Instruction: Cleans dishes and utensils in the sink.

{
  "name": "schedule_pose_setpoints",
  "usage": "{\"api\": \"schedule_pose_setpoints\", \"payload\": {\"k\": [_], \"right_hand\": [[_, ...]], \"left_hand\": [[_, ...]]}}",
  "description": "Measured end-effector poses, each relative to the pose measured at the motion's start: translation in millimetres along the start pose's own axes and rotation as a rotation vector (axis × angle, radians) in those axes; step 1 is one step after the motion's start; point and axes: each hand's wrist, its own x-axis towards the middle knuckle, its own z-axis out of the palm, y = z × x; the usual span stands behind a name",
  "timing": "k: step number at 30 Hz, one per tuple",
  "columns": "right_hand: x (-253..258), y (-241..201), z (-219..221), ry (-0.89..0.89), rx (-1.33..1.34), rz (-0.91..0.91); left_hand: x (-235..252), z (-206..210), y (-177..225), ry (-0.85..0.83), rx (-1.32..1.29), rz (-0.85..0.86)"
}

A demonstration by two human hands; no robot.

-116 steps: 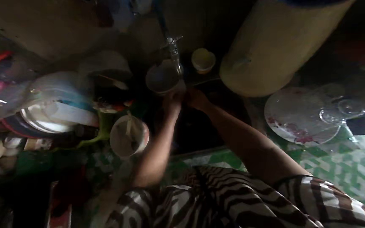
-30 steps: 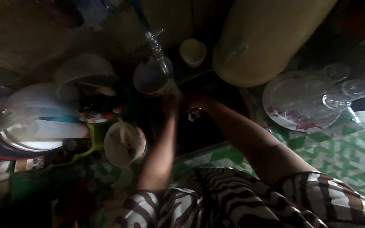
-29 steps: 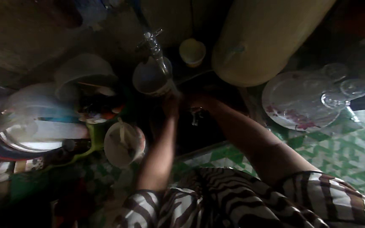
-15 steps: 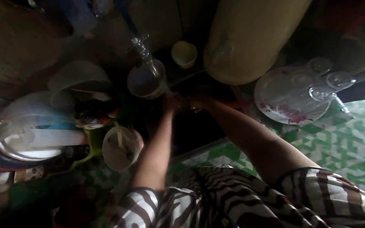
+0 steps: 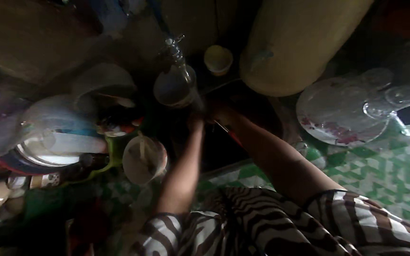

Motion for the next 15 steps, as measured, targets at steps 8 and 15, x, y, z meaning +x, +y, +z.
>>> {"api": "schedule_pose_setpoints", "payload": {"k": [8, 15], "right_hand": [[-1.1, 12.1, -8.5, -0.060, 0.185, 0.000], [-7.9, 1.6, 3.3, 0.194, -0.460, -0.147]], "left_hand": [[-7.0, -4.0, 18.2, 0.126, -0.048, 0.025], [-15.8, 15.9, 3.9, -0.181, -0.383, -0.082]]}}
